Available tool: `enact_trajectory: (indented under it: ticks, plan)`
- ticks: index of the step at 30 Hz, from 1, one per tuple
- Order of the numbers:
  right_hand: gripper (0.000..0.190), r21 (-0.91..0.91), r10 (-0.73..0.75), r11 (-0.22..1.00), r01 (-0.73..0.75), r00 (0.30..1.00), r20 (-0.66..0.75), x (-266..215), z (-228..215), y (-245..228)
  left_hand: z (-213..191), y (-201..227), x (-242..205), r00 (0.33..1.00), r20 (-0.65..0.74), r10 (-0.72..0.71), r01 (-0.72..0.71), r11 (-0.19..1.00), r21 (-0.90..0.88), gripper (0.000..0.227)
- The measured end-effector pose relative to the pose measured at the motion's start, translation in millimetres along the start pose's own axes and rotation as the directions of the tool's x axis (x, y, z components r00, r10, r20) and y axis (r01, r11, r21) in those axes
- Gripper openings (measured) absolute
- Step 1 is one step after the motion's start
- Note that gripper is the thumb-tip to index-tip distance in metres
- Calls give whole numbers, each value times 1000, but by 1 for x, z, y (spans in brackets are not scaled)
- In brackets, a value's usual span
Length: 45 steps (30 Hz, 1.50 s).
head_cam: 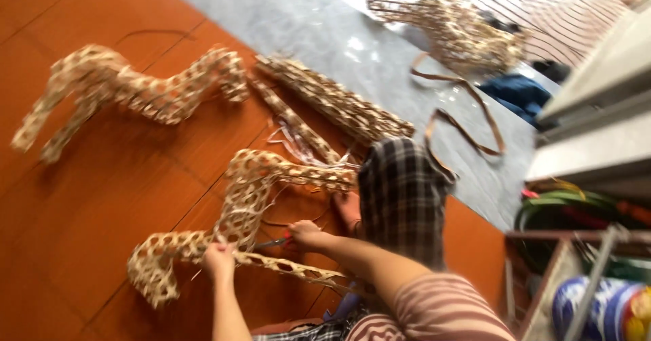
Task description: The person sits on the floor weaving and tying thin bamboo strips onto woven bamboo horse-shaped frames, using scissors to trim and cut strips, and turning the figures to secure the lattice on different parts.
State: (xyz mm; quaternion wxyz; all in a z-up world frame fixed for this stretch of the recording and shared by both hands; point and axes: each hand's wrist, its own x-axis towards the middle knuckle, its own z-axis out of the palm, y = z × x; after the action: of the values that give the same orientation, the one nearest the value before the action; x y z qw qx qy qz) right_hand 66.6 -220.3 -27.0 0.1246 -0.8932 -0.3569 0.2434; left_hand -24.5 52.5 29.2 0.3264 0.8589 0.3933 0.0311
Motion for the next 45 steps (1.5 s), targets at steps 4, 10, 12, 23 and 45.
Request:
enact_trajectory:
  ticks: [4,10,12,23,45]
  plan:
    - [46,212,-62,974,79,994,-85,-8,-67,-30,-7,7,2,1000,-2,31,-31,996,89,18]
    - [25,18,-52,999,50,867,496,-6,-107,-44,-7,-5,-1,995,-53,81,-82,996,-27,16]
    - [26,-261,-70,935,242,844,532,-5,-123,-42,-13,-5,-6,994,-30,104,-106,991,-83,16]
    - [45,44,-212,975,217,855,473,-34,-227,-64,-68,34,-14,952,210,-222,305,746,-592,10]
    - [58,181,-249,963,200,917,312,-7,-175,-87,-62,28,-6,997,78,0,59,654,-754,11]
